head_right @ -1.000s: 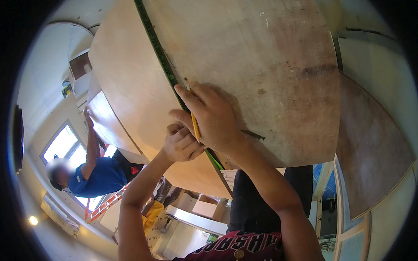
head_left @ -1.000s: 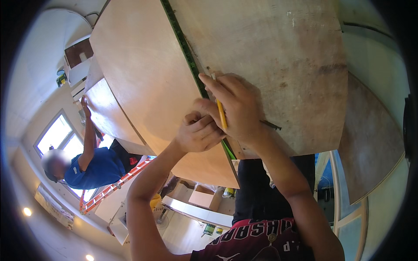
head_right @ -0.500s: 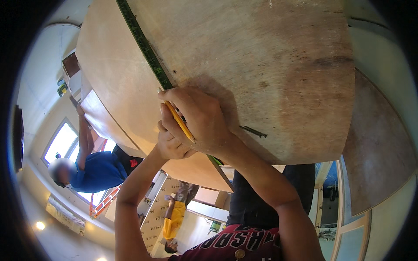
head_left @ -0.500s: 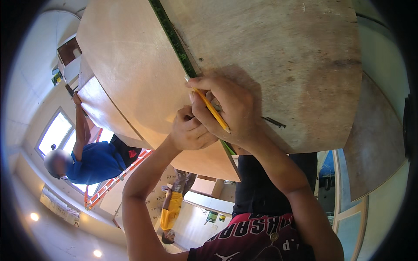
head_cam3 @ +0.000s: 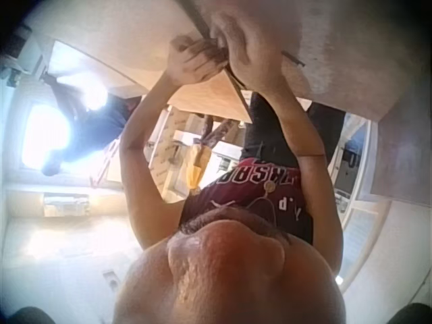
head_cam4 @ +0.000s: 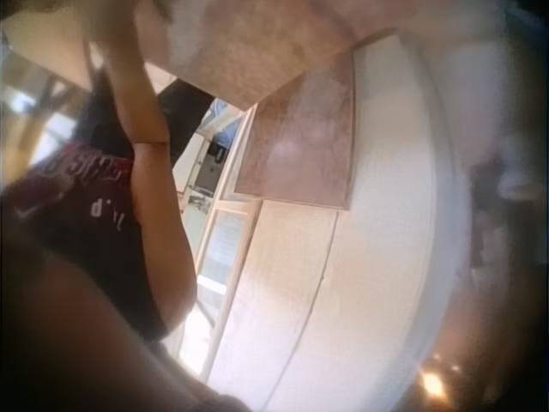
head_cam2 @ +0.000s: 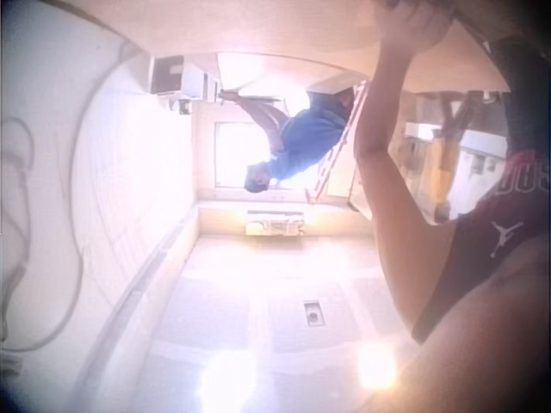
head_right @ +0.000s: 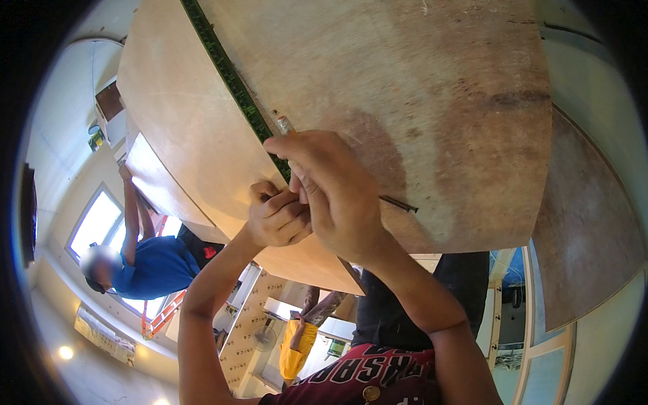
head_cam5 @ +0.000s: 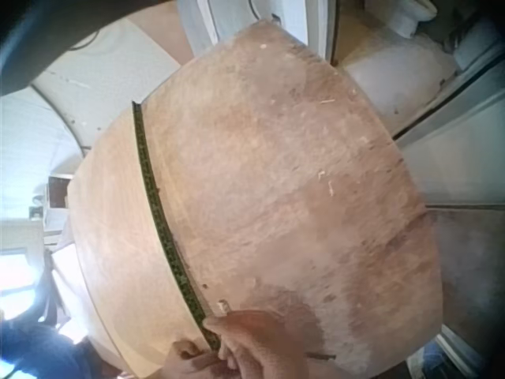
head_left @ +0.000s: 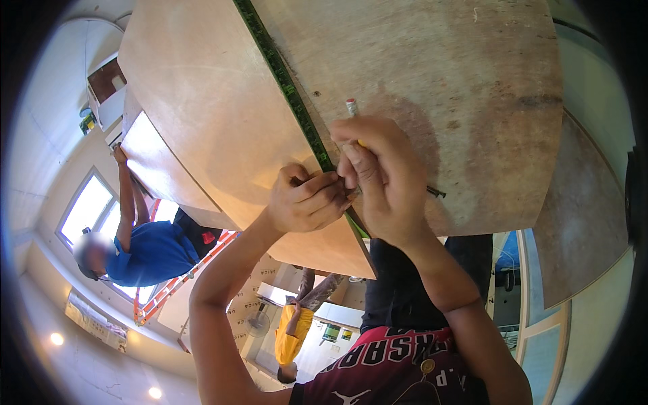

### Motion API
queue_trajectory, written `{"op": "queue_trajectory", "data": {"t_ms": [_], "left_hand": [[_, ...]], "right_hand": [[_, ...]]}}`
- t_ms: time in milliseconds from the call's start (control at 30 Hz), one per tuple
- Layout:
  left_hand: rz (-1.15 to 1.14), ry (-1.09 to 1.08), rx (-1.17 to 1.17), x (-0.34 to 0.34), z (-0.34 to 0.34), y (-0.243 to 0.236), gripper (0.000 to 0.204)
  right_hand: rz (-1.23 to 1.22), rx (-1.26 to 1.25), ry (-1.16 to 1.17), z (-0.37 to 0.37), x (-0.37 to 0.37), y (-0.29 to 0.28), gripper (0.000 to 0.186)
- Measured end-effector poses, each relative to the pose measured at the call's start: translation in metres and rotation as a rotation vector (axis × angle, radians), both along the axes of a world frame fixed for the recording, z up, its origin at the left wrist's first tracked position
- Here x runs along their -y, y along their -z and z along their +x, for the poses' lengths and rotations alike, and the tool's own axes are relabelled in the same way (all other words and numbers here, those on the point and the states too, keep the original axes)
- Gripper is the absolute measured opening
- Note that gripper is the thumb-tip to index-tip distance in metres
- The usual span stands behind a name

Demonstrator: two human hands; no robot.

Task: The person measures the interior height of a white cabinet using a tape measure, then moves to a stack of plywood panels on the floor and uses the tape measure and a pencil to mark multiple lines on the wood.

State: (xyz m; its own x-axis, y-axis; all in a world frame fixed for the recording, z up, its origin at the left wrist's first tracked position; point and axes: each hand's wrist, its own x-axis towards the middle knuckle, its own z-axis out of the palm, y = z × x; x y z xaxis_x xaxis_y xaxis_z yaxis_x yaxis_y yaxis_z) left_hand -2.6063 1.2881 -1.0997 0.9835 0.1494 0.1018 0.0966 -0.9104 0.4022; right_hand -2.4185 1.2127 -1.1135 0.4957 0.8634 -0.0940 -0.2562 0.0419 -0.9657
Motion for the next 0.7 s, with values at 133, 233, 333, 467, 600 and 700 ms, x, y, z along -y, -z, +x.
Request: {"op": "queue_trajectory", "data": {"t_ms": [133, 233, 333, 467, 600, 700], "left_hand": [[0.031, 0.024, -0.009, -0.002, 0.000, -0.004, 0.014], [0.038, 0.000, 0.003, 0.000, 0.002, -0.002, 0.013], [0.030, 0.008, -0.006, -0.002, 0.004, -0.002, 0.013], [0.001, 0.010, -0.005, -0.003, 0.001, -0.004, 0.013], [-0.006, 0.019, -0.049, -0.001, -0.009, -0.003, 0.012], [-0.160, -0.066, -0.077, -0.001, -0.009, -0.003, 0.015]], "right_hand": [[0.175, -0.624, 0.196, 0.003, -0.010, 0.000, 0.042], [0.083, -0.940, 0.179, 0.018, -0.024, -0.014, 0.040], [0.037, -0.819, 0.152, 0.014, -0.029, -0.010, 0.037], [0.039, -0.413, 0.074, -0.003, -0.025, 0.009, 0.030], [0.068, 0.025, 0.097, -0.017, -0.043, 0.009, 0.019], [0.120, 0.257, 0.052, -0.019, -0.049, 0.010, 0.017]]}}
